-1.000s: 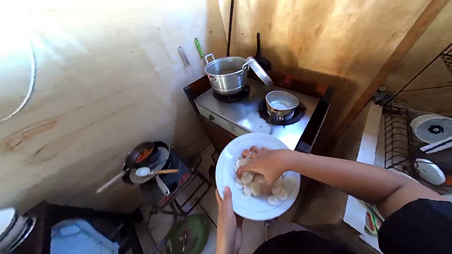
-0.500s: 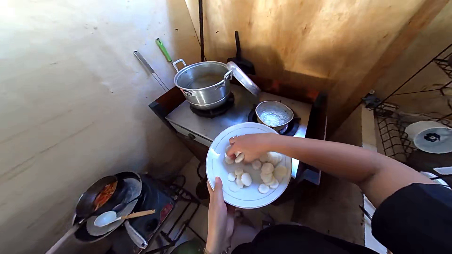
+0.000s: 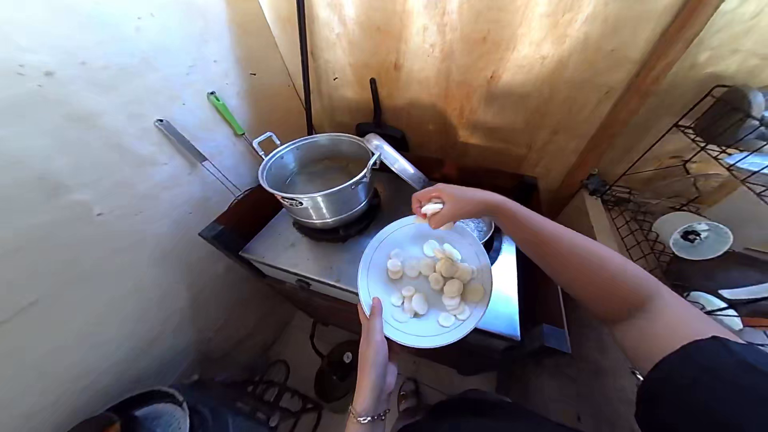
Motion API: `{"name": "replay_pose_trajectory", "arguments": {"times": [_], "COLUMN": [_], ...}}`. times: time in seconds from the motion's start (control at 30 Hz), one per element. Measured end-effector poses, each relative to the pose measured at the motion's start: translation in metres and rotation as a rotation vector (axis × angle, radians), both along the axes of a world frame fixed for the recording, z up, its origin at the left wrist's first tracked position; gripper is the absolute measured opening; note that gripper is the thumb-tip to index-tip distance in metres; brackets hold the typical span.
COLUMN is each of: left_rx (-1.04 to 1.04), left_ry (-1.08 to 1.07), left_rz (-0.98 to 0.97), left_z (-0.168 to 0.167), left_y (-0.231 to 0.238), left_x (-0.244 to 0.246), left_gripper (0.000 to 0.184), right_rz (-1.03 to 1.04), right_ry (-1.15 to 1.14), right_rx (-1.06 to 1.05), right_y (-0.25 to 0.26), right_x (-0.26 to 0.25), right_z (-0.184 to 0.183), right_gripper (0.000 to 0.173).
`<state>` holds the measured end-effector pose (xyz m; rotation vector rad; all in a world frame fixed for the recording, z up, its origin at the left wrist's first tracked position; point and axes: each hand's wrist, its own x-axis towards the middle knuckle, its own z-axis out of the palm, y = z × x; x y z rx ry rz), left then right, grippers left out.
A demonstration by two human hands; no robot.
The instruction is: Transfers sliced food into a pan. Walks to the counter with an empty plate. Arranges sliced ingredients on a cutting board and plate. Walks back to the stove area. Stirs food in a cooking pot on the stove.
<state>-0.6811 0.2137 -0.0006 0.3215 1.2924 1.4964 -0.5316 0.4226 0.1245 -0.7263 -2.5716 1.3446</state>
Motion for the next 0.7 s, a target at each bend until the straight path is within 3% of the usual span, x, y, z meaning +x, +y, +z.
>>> {"name": "replay_pose_trajectory", "arguments": {"times": [0.13, 0.2, 0.33, 0.47, 0.6, 0.7], "left_rx": [-0.018, -0.021, -0.039, -0.065, -0.077, -0.081], "left_ry": [0.014, 0.016, 0.027, 0.055, 0.076, 0.088], "left_rz": [-0.040, -0.043, -0.040, -0.033, -0.033, -0.043], "left_z": [-0.014, -0.020, -0.026, -0.028, -0.027, -0.024], "left_y": [0.025, 0.036, 0.047, 0.045, 0.038, 0.032], "left_x": [-0.020, -0.028, -0.042, -0.053, -0.057, -0.057], "left_gripper": [0.055, 0.055, 0.055, 0.056, 0.057, 0.057], "right_rz": [-0.156, -0.217, -0.361, -0.422, -0.401, -0.392], "right_ry": [-0.009, -0.021, -0.281, -0.595, -0.724, -0.686], "right_rx": [0.002, 0.057, 0.230, 0.229, 0.222, 0.346], "right_y": [0.045, 0.071, 0.104, 0.109, 0.100, 0.076], "right_x": [0.031, 0.050, 0.069, 0.067, 0.064, 0.049], "right_z": [-0.025, -0.055, -0.123, -0.171, -0.149, -0.092], "right_gripper": [0.017, 0.016, 0.023, 0.032, 0.051, 0.039]}}
